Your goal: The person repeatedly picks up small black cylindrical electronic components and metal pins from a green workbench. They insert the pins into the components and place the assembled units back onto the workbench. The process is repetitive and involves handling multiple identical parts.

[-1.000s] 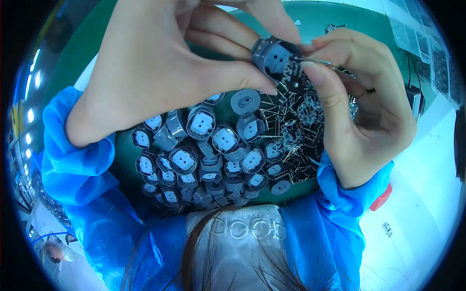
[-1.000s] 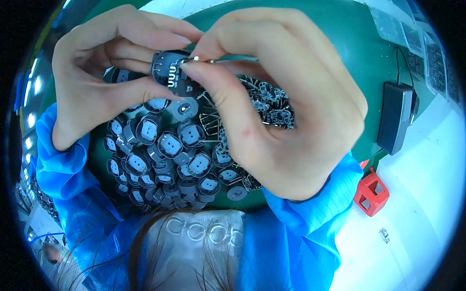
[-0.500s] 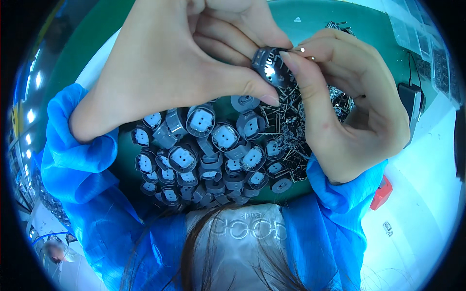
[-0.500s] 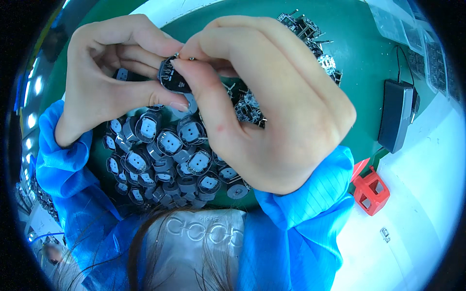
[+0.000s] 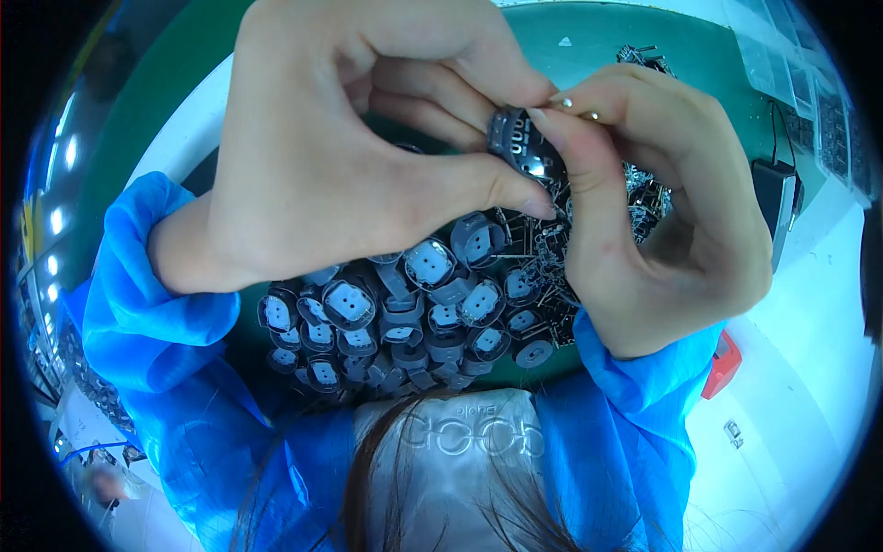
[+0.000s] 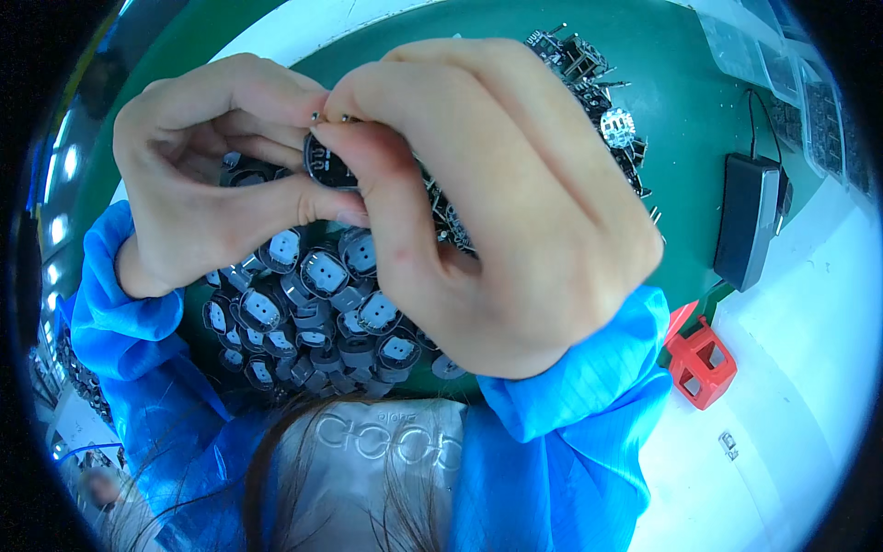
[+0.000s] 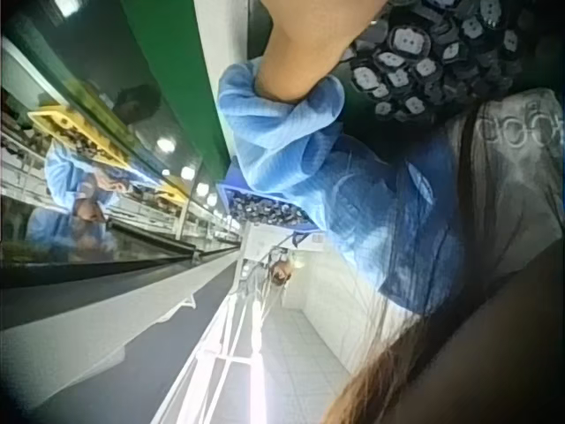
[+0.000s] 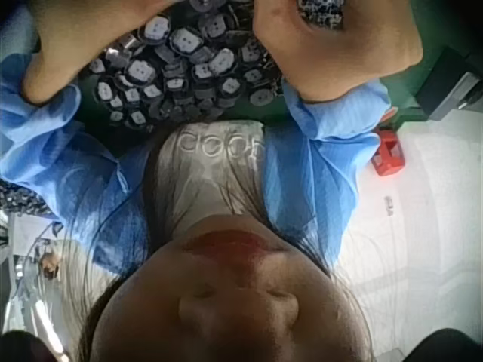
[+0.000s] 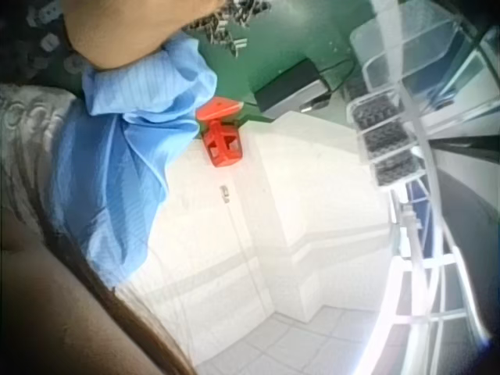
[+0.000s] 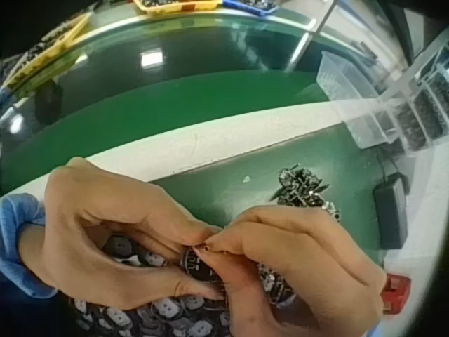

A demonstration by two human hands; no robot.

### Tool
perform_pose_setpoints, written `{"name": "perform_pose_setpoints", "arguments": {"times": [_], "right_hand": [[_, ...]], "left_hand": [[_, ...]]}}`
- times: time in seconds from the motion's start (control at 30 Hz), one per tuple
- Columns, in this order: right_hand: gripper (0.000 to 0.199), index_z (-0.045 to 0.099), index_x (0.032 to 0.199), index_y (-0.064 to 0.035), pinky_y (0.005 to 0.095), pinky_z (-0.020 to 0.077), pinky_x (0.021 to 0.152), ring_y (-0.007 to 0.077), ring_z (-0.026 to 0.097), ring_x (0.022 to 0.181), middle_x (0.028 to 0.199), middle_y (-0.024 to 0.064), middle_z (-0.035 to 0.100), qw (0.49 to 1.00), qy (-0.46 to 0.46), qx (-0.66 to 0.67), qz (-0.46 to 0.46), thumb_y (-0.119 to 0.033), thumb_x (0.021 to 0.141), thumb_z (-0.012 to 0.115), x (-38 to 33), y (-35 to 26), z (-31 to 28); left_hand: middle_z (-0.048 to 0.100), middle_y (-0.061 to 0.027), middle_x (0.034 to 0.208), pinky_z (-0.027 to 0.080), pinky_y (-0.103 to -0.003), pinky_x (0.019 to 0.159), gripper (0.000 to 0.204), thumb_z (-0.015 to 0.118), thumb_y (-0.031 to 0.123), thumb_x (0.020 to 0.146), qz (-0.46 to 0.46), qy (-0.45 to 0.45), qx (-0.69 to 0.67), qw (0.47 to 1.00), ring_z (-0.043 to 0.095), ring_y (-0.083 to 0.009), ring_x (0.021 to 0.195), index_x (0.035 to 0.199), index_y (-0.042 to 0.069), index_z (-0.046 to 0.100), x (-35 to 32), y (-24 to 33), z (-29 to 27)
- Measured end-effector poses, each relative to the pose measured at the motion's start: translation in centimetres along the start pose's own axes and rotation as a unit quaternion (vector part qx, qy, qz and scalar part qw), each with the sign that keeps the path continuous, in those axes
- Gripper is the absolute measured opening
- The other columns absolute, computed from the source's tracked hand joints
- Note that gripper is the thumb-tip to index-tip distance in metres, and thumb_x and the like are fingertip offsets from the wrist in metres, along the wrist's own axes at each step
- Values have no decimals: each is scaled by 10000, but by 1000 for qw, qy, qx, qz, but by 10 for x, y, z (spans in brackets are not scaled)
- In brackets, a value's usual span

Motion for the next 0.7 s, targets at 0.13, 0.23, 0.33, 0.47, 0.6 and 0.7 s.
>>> {"name": "perform_pose_setpoints", "arguments": {"times": [0.13, 0.23, 0.33, 0.47, 0.6, 0.7], "right_hand": [[141, 652, 935, 62, 266, 536, 772, 157, 654, 835, 937, 114, 666, 992, 51, 102, 49, 109, 808, 688, -8, 15, -3], [107, 650, 934, 67, 260, 521, 776, 146, 643, 829, 929, 101, 665, 984, 71, 138, 89, 79, 833, 684, -10, 25, -6], [100, 649, 938, 71, 256, 514, 781, 140, 635, 830, 937, 97, 664, 976, 31, 171, 132, 57, 846, 686, -2, 27, -1], [119, 655, 946, 60, 264, 528, 758, 148, 641, 828, 935, 100, 668, 982, 23, 157, 100, 56, 835, 698, 0, 25, 0], [129, 659, 933, 42, 278, 549, 715, 160, 650, 820, 931, 103, 669, 994, 51, 96, -19, 66, 816, 706, -3, 13, 0], [135, 656, 926, 33, 283, 555, 701, 164, 649, 848, 941, 103, 662, 996, 13, 50, -74, 74, 808, 706, 0, -1, -1]], "left_hand": [[684, -186, 977, 599, -312, 776, 394, 799, -117, 687, -22, 11, -26, 999, 709, -234, 880, 1024, -79, 600, 1, -1, 5], [681, -194, 1000, 595, -311, 797, 418, 794, -120, 692, -13, 19, -49, 999, 708, -231, 886, 1051, -74, 586, 1, -2, 4], [679, -189, 1010, 595, -308, 803, 428, 786, -127, 698, -48, 28, -98, 994, 705, -227, 895, 1066, -68, 577, 3, -13, 5], [659, -183, 1050, 597, -312, 821, 399, 764, -138, 714, -48, 26, -119, 991, 691, -226, 938, 1059, -68, 575, 3, -23, 7], [614, -177, 1110, 599, -324, 837, 395, 746, -146, 725, 9, 35, -161, 986, 676, -226, 976, 1070, -70, 569, -1, -24, 7], [596, -175, 1129, 603, -333, 835, 417, 743, -153, 721, 27, 20, -114, 993, 670, -232, 989, 1086, -69, 561, -4, -20, 5]]}}
Point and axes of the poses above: each hand's wrist, its own x-axis towards the middle knuckle, its own z-axis out of the palm, y = z × x, the point moved 7 cm from there along x, towards the middle knuckle
